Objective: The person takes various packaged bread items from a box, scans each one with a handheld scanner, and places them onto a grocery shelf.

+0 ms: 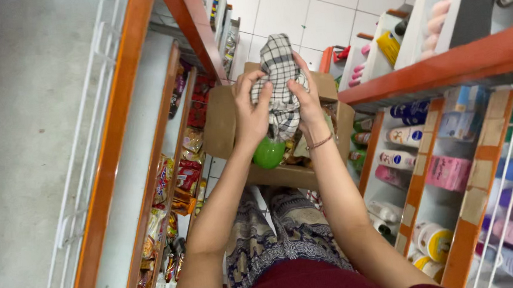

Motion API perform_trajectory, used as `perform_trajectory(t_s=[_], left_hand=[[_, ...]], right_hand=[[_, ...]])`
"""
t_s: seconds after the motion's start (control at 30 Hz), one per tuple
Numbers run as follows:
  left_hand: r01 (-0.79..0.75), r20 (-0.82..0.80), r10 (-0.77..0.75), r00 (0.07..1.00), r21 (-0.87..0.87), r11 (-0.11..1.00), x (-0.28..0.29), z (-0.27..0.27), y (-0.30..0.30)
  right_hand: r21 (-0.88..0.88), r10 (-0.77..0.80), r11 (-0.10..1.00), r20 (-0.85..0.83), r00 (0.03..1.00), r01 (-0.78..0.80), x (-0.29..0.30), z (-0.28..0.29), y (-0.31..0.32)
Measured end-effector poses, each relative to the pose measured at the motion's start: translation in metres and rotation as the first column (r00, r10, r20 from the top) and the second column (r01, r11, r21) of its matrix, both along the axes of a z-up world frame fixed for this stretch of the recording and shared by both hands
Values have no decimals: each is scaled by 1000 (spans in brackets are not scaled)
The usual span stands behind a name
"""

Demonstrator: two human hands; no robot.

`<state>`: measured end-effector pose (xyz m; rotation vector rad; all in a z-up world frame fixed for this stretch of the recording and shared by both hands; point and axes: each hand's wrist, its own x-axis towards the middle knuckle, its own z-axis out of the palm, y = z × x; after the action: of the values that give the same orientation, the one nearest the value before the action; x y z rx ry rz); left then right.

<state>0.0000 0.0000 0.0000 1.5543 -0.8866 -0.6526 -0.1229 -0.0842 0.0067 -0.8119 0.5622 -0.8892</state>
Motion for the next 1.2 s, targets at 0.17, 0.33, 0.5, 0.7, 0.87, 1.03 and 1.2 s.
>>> perform_trajectory(t_s=[0.17,0.33,0.5,0.7,0.87,1.03,1.2], left_hand=[[136,157,-143,977,52,989,-24,-63,23],[120,138,-164,977,284,951,-45,-129,50],[14,481,-189,856,344,939,-61,-177,57],[-38,357,-110,928,384,923,-63,-175,70],[-284,371,150,917,339,897,-62,-168,78],[-246,304,122,945,412,877,-42,-168,66],[-117,330,-59,942,488,865,-34,-174,60]], right_hand=[[-52,-331,942,-290,898,331,-68,-28,17],[-177,-522,852,-351,777,492,-128,-69,36],[-399,-605,796,-525,599,454,-167,-107,56],[-519,-612,786,-577,541,336,-179,-157,76],[-554,-573,810,-681,456,191,-175,-190,101],[-605,-596,790,-714,368,105,-156,-217,115],[-433,-435,894,-900,5,-114,-143,-217,128]])
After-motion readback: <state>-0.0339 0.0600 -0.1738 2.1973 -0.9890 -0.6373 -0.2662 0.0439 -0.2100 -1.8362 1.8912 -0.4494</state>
